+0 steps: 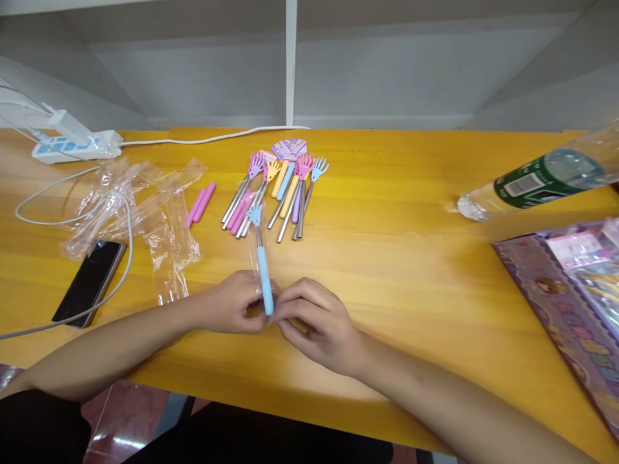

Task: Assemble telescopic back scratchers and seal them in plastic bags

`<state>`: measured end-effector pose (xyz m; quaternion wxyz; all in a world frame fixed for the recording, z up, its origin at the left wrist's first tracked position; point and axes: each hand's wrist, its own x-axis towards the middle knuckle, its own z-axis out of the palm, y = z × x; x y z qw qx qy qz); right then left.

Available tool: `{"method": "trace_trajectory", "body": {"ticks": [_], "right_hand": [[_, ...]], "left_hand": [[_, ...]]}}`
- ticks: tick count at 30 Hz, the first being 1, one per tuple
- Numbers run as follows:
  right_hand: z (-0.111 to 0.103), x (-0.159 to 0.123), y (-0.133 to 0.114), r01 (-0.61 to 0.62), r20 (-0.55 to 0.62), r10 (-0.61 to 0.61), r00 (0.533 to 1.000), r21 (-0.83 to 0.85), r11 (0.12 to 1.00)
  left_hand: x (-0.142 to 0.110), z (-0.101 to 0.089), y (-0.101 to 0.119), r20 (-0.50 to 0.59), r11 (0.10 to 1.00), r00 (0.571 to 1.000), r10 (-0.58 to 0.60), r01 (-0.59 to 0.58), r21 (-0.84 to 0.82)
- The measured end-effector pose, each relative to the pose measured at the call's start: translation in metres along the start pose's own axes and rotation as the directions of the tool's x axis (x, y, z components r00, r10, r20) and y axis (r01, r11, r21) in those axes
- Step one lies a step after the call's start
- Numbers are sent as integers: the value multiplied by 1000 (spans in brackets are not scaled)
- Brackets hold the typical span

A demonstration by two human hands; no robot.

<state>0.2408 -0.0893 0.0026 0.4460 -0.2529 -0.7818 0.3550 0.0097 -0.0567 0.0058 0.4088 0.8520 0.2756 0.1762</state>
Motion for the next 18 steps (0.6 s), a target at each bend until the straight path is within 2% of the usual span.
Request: {"method": "trace_trajectory", "body": {"ticks": [7, 12, 15, 18], "right_hand": [[3, 2, 1, -169, -58, 176, 983, 104, 980], [7, 1, 2, -237, -57, 248, 967, 147, 960], [4, 3, 2, -236, -28, 241, 970, 120, 964], [-3, 4, 5, -163, 30, 162, 986, 48, 986]], "left_hand": [[-5, 9, -3, 44, 984, 994, 98, -103, 145], [-4, 10, -3, 30, 984, 995, 98, -102, 146], [-2, 8, 0, -5, 995, 998, 59, -58, 82], [-1, 6, 3, -45, 1000, 999, 17, -18, -10]]}}
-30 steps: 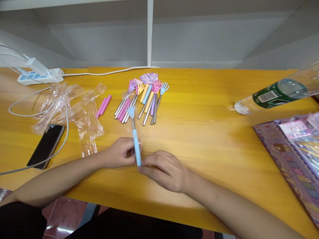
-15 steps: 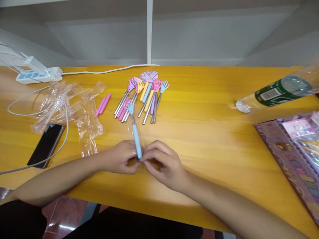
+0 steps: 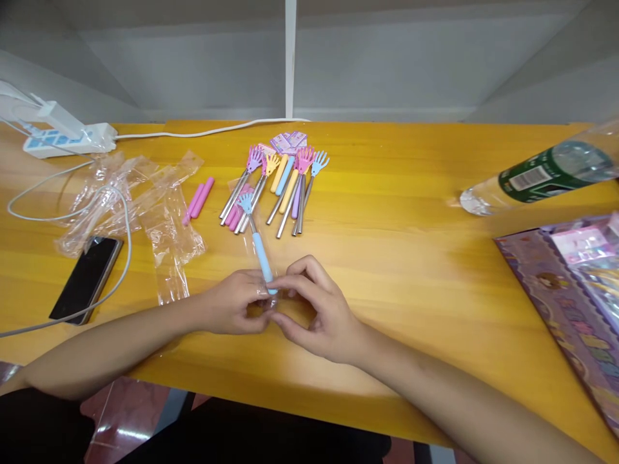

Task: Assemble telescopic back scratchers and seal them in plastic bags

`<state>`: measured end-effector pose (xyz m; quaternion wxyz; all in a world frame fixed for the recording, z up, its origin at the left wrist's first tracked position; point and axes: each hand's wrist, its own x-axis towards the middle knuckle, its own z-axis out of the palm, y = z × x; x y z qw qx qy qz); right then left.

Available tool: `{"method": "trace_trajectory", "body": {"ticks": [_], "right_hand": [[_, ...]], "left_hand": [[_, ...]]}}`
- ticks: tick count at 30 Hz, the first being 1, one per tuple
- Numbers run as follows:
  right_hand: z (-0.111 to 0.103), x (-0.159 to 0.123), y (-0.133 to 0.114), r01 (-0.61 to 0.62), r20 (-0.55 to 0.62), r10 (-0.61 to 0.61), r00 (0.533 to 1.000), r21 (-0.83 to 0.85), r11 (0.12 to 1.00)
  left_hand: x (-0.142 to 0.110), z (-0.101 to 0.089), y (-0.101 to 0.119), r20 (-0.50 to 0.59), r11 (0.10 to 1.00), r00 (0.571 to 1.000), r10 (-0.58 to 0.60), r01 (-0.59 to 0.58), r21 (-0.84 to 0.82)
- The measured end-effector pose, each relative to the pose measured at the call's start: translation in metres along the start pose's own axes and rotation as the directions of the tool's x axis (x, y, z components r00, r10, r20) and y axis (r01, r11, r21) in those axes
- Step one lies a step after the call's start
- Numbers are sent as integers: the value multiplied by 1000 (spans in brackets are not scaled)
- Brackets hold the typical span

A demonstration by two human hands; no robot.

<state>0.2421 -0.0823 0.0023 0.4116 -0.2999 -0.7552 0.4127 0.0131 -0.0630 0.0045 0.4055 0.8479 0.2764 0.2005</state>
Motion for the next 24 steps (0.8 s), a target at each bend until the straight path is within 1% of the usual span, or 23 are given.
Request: {"method": "trace_trajectory", "body": {"ticks": [4, 8, 11, 14, 17, 21, 23, 24], "right_hand": [[-8, 0, 6, 101, 59, -95, 994, -105, 989], [-11, 2, 8, 128, 89, -118, 989, -116, 985], [-14, 5, 8, 142, 108, -128, 986, -134, 981], [-15, 8, 10, 147, 92, -133, 987, -166, 975], [-12, 9, 13, 101, 22, -98, 995, -158, 982], [-4, 12, 13, 6, -84, -21, 996, -176, 984], [-2, 12, 13, 21, -103, -47, 994, -236, 971], [-2, 13, 13, 61, -96, -92, 991, -286, 956]], "left_hand": [[0, -2, 1, -49, 995, 997, -62, 58, -78], [-1, -4, 1, -51, 991, 995, -82, 76, -112], [-1, -8, 2, -37, 982, 992, -124, 117, -149], [0, -10, 4, -45, 975, 985, -164, 155, -160], [0, -9, 3, -58, 987, 992, -115, 107, -122], [-1, -4, 0, -1, 999, 1000, 15, -15, -45], [-2, -1, -3, 20, 998, 998, 53, -53, -15], [-2, 0, -4, 23, 998, 998, 62, -62, -5]]}}
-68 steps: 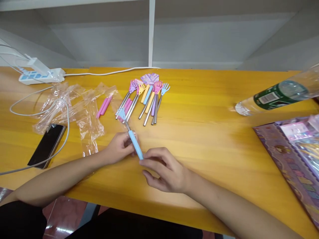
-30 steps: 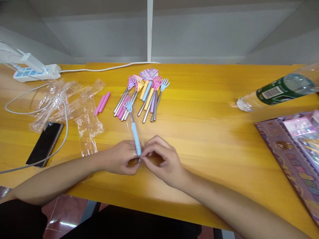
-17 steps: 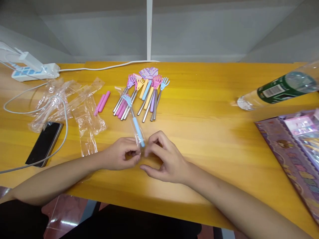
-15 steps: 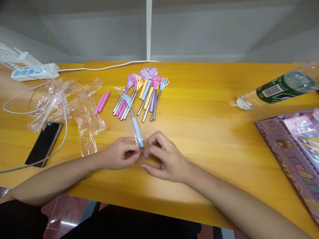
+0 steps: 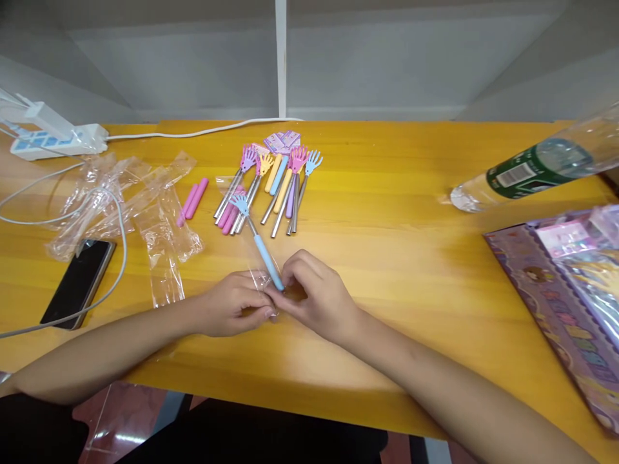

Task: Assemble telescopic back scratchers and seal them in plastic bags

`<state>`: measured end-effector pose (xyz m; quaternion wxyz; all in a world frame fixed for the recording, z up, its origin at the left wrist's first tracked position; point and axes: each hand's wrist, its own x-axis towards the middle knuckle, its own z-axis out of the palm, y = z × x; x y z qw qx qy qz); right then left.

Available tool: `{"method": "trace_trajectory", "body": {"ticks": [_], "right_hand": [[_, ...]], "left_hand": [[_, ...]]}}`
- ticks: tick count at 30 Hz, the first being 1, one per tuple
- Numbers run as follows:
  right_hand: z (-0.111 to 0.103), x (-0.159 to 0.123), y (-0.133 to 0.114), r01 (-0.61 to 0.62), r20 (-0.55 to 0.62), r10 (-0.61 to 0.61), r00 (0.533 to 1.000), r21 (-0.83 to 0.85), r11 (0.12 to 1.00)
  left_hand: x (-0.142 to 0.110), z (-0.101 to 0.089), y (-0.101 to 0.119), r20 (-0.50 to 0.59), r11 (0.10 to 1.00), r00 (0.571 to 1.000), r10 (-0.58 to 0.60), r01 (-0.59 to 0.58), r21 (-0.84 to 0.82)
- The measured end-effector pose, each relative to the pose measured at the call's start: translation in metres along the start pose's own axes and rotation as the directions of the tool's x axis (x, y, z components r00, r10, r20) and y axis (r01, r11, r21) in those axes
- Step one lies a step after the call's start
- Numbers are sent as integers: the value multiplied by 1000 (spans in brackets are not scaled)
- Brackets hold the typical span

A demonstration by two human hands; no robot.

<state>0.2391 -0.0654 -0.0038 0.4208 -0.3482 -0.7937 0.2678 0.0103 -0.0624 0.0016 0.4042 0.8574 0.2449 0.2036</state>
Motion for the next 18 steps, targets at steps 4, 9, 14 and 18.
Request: {"method": "trace_trajectory", "body": {"ticks": [4, 9, 14, 18], "right_hand": [[-5, 0, 0, 203, 72, -191, 979, -280, 938], [-11, 4, -7, 289, 194, -221, 956, -478, 829], [-9, 7, -12, 355, 234, -269, 934, -549, 757], [-9, 1, -8, 361, 245, -270, 931, -500, 787]], "left_hand": [[0, 0, 0, 10, 1000, 1000, 10, -11, 19], [3, -1, 2, 3, 998, 998, 65, -65, 7], [5, -1, 3, 2, 997, 997, 76, -76, -9], [1, -5, 5, -8, 981, 999, -53, 50, -188]]}}
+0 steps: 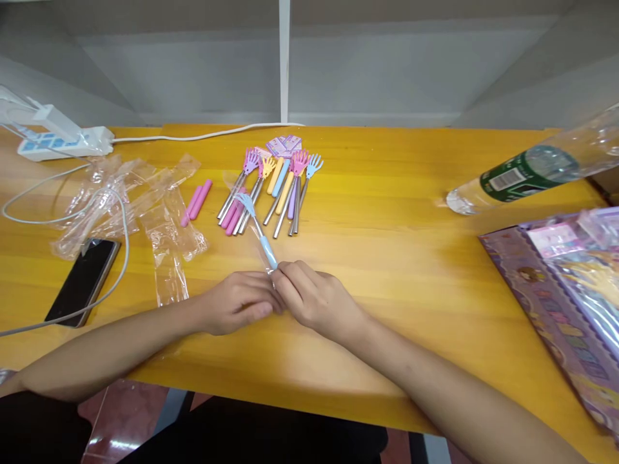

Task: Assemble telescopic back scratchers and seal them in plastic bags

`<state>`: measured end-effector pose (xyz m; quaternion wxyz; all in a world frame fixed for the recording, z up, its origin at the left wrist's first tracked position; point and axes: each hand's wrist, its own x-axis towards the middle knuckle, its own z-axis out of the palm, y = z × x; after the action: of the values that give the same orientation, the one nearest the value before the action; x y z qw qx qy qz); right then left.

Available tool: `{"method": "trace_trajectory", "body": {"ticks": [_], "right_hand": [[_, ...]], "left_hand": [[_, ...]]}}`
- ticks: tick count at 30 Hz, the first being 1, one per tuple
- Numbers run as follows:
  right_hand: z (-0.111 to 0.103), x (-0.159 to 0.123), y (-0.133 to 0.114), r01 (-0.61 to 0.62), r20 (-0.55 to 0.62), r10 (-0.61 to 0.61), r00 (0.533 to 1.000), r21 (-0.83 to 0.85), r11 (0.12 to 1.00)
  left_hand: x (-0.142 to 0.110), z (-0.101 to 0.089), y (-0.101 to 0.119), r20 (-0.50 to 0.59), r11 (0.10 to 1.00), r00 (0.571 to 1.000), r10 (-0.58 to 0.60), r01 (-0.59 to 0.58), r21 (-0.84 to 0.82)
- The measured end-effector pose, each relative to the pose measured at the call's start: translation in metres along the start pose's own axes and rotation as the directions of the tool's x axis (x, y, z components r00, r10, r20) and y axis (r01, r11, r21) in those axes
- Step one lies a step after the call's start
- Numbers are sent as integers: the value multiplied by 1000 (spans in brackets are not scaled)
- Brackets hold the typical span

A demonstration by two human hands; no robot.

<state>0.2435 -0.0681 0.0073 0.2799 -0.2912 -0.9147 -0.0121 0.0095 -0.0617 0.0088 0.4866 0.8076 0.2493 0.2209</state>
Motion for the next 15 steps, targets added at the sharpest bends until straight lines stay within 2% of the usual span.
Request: {"method": "trace_trajectory", "body": {"ticks": [2, 3, 6, 9, 15], "right_hand": [[0, -4, 2, 10, -5, -10, 1000, 10, 1000], [-1, -5, 3, 19, -11, -19, 1000, 13, 1000], [-3, -7, 4, 53, -71, -49, 996, 57, 997], [-4, -6, 4, 87, -141, -66, 988, 144, 986], [-2, -7, 2, 82, -162, -58, 985, 146, 986]], "left_hand": [[-3, -2, 0, -77, 964, 979, -191, 172, -204], [-3, -3, -1, -108, 913, 949, -297, 249, -322], [-2, -4, -4, -133, 734, 854, -503, 341, -587], [4, -4, -7, -114, 650, 824, -555, 344, -678], [8, -4, -10, -140, 578, 820, -555, 259, -774]]}}
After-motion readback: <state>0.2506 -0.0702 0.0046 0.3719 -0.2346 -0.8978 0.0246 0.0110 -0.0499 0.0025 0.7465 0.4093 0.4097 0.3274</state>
